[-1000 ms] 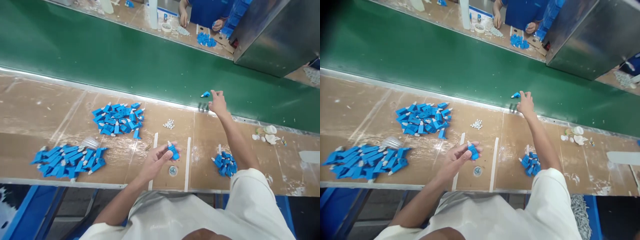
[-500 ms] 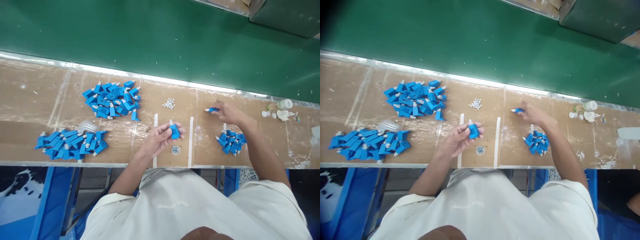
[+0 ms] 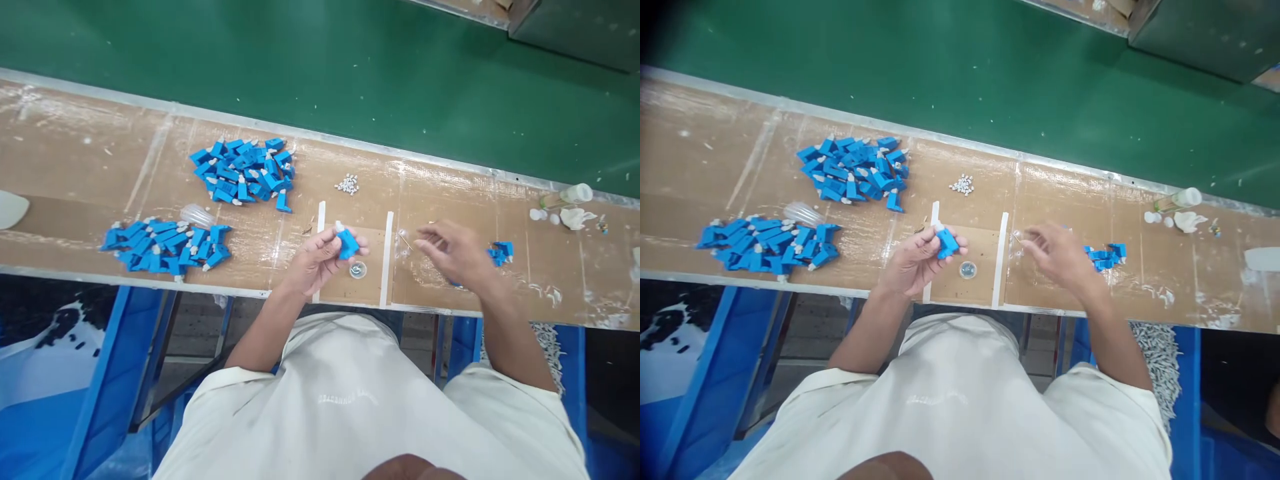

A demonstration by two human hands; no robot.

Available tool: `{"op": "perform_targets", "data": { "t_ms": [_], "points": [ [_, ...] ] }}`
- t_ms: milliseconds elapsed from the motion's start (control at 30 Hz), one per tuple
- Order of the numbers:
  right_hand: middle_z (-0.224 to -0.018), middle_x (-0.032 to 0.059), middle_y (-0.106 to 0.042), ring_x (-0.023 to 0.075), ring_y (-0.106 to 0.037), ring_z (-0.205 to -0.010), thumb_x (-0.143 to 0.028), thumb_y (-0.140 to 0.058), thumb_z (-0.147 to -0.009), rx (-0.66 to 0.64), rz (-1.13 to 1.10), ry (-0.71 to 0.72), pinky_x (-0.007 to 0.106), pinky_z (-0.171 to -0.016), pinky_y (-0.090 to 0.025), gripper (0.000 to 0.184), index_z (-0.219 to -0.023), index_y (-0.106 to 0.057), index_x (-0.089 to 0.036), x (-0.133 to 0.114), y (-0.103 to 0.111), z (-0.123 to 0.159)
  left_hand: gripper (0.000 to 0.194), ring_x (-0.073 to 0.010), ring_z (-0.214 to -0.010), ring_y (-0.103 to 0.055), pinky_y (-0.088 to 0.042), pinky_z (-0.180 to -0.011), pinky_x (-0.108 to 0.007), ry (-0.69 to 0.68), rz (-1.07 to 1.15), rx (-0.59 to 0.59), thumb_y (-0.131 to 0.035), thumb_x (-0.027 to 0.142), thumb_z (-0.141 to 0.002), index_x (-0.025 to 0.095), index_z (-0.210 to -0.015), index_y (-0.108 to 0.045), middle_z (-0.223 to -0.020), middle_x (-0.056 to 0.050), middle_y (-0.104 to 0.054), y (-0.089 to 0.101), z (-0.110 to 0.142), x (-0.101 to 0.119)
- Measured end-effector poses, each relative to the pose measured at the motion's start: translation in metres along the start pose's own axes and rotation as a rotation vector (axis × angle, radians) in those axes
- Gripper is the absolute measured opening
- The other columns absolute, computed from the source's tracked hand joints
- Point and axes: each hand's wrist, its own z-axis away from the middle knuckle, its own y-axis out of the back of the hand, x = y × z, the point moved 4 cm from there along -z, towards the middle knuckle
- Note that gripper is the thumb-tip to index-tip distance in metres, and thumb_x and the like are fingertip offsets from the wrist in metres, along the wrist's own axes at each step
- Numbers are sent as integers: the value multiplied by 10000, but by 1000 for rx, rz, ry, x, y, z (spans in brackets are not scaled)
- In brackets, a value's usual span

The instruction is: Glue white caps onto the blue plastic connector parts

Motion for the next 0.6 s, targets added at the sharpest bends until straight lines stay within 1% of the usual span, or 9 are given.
{"op": "perform_targets", "data": {
  "t_ms": [67, 167, 200, 267, 367, 433, 533, 600],
  "points": [
    [-933, 71, -718, 206, -665, -745, -418, -716, -944, -14, -147, -26, 370, -697, -566, 243, -1063, -756, -211, -12, -34, 7, 416, -222, -997, -786, -620, -695, -176, -58, -9, 71, -938, 351, -741, 134, -1031, -734, -1051, -117, -796, 11, 3, 5],
    [-966, 57, -718, 178, -657, -751, -468, -750, -907, -56, -384, -53, 332, -688, -559, 299, -1061, -763, -212, -18, -80, 13, 415, -194, -962, -784, -622, -704, -159, -97, -11, 164, -941, 326, -731, 137, -1035, -732, -982, -82, -776, 29, 7, 6],
    [-944, 46, -708, 165, -642, -733, -491, -765, -889, -63, -453, -62, 317, -671, -551, 324, -1053, -767, -211, -18, -92, 14, 411, -189, -945, -784, -626, -709, -160, -99, -9, 182, -937, 320, -736, 137, -1041, -733, -952, -70, -767, 33, 8, 5],
    [-876, 23, -673, 139, -594, -683, -534, -788, -858, -38, -548, -83, 292, -635, -523, 369, -1029, -777, -208, -18, -108, 15, 401, -178, -901, -784, -633, -712, -164, -87, -10, 201, -933, 313, -739, 137, -1041, -737, -905, -56, -753, 40, 10, 2],
    [-823, 6, -636, 114, -523, -632, -558, -793, -845, 32, -595, -123, 271, -603, -479, 393, -999, -787, -197, -20, -121, 13, 353, -149, -822, -772, -634, -699, -156, -51, -19, 221, -921, 286, -752, 136, -1016, -742, -897, -56, -754, 46, 14, -3],
    [-808, 0, -626, 106, -491, -617, -539, -795, -847, 38, -587, -139, 266, -595, -456, 373, -980, -794, -191, -22, -126, 11, 314, -129, -795, -761, -628, -689, -140, -35, -18, 238, -903, 255, -771, 133, -1013, -744, -908, -60, -757, 50, 16, -5],
    [-769, -11, -591, 105, -467, -615, -464, -756, -902, 17, -536, -122, 266, -606, -439, 277, -928, -808, -193, -24, -127, 7, 251, -113, -790, -751, -621, -675, -121, -27, -5, 258, -862, 218, -808, 140, -1016, -746, -921, -59, -759, 57, 13, -7],
    [-729, -15, -562, 117, -483, -629, -413, -720, -944, 19, -485, -70, 275, -627, -444, 237, -893, -814, -201, -27, -123, 7, 192, -108, -783, -748, -617, -664, -122, -35, 6, 286, -828, 200, -834, 152, -1002, -747, -916, -52, -761, 59, 13, -8]
  ]
}}
